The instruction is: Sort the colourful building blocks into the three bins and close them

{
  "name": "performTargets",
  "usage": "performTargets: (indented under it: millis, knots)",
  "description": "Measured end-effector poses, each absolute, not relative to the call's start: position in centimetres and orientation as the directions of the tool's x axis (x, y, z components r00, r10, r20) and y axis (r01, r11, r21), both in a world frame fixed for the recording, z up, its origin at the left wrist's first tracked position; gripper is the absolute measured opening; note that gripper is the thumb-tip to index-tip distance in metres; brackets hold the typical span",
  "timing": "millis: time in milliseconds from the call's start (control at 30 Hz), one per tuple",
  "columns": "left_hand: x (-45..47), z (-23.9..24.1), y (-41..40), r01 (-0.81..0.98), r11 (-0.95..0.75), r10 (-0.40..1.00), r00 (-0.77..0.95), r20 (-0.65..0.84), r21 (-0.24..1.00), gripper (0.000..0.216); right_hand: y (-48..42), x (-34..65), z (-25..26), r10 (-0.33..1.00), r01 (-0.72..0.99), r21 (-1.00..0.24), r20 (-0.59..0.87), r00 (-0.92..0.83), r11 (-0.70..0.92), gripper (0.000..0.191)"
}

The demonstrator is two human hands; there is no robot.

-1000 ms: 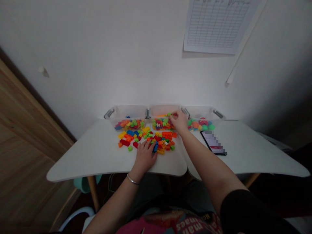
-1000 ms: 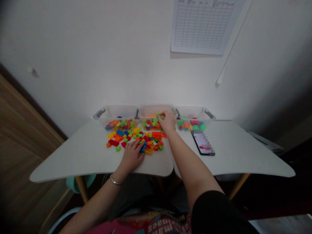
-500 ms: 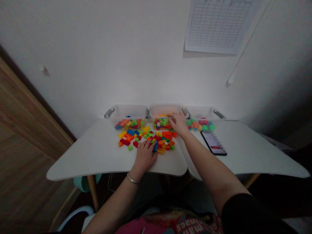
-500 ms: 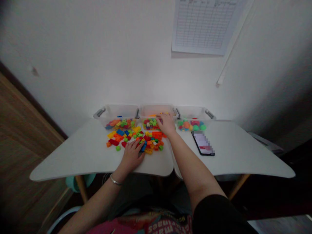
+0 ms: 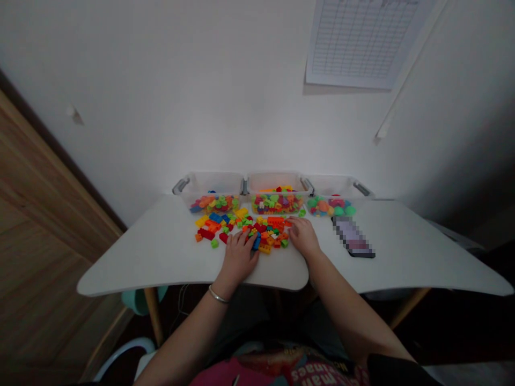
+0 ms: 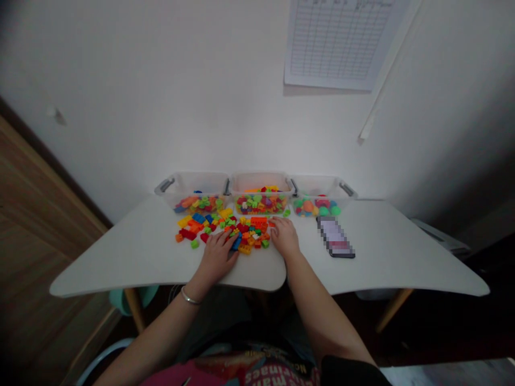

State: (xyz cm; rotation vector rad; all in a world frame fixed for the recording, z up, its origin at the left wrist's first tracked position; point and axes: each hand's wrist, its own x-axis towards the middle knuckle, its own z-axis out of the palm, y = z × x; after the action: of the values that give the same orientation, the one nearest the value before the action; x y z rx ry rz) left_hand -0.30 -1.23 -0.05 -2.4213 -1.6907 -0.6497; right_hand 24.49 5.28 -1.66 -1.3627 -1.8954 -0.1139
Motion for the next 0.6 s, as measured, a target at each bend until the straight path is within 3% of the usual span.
performTargets:
  millis: [267,600]
  knots:
    - [-0.2,0.0,-1.3,0.919,-0.367,0.867,0.282,0.41,0.145,0.051,4.7,25.0,-2.3,0.824,0.88,-0.304,0.546,-0.154,0.365,0.048]
    - [-0.3,0.2,-1.3,0.916,-0.368,0.877,0.284,0.387,0.162,0.052,4.0,24.5,-1.7,0.818,0.903,-0.3,0.568,-0.089,0.307,0.036]
